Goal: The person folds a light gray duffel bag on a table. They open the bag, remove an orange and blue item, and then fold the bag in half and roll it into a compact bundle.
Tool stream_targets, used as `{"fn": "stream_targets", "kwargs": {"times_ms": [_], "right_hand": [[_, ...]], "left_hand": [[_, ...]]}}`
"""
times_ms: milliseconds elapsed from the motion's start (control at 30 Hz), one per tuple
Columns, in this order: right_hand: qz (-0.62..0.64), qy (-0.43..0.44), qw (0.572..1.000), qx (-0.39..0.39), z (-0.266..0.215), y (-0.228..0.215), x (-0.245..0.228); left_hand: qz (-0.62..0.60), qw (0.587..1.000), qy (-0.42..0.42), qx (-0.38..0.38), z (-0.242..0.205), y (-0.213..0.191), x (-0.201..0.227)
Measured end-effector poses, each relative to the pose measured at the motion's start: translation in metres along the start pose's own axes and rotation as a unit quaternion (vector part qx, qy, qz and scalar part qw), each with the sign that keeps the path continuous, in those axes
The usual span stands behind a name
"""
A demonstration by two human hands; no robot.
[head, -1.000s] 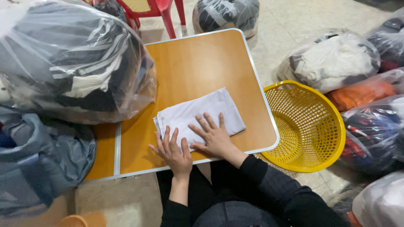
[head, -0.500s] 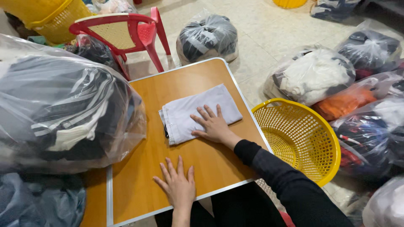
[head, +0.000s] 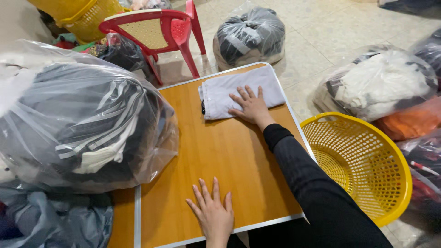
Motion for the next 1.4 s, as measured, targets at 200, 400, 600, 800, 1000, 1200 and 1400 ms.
{"fn": "stream_targets", "kwargs": {"times_ms": [200, 400, 600, 800, 1000, 1200, 1400], "right_hand": [[-0.002, 0.011, 1.0, -0.02, 0.03, 0.02, 0.014], [-0.081, 0.016, 0.996, 0.024, 0.026, 0.021, 0.009], [0.088, 0.023, 0.995, 0.036, -0.04, 0.027, -0.026], [0.113, 0.007, 0.992, -0.063, -0.13, 0.033, -0.054], [0.074, -0.057, 0.982, -0.166, -0.214, 0.025, -0.127], [0.067, -0.023, 0.997, -0.038, -0.24, -0.023, -0.156], [0.053, -0.009, 0.997, -0.046, -0.239, -0.029, -0.155]], "left_hand": [[-0.014, 0.999, 0.018, 0.029, 0.0, -0.003, 0.002], [-0.053, 0.998, 0.007, -0.014, 0.0, -0.002, 0.001], [-0.086, 0.996, -0.003, -0.009, -0.005, -0.01, 0.003], [-0.093, 0.996, -0.011, -0.001, -0.007, -0.009, 0.002], [-0.102, 0.994, -0.011, 0.029, -0.01, -0.002, -0.005], [-0.298, 0.896, 0.037, 0.326, -0.036, -0.072, -0.058], [-0.042, 0.881, -0.109, 0.458, -0.041, -0.193, -0.192]]}}
Point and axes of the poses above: each hand's wrist, its own z-axis towards the middle knuckle, its own y-axis out of the palm, x = y × z, the point moved 10 cm from there along z, towards the middle knuckle, and after that the axes turned 7 degrees about -z, right-handed, at the moved point
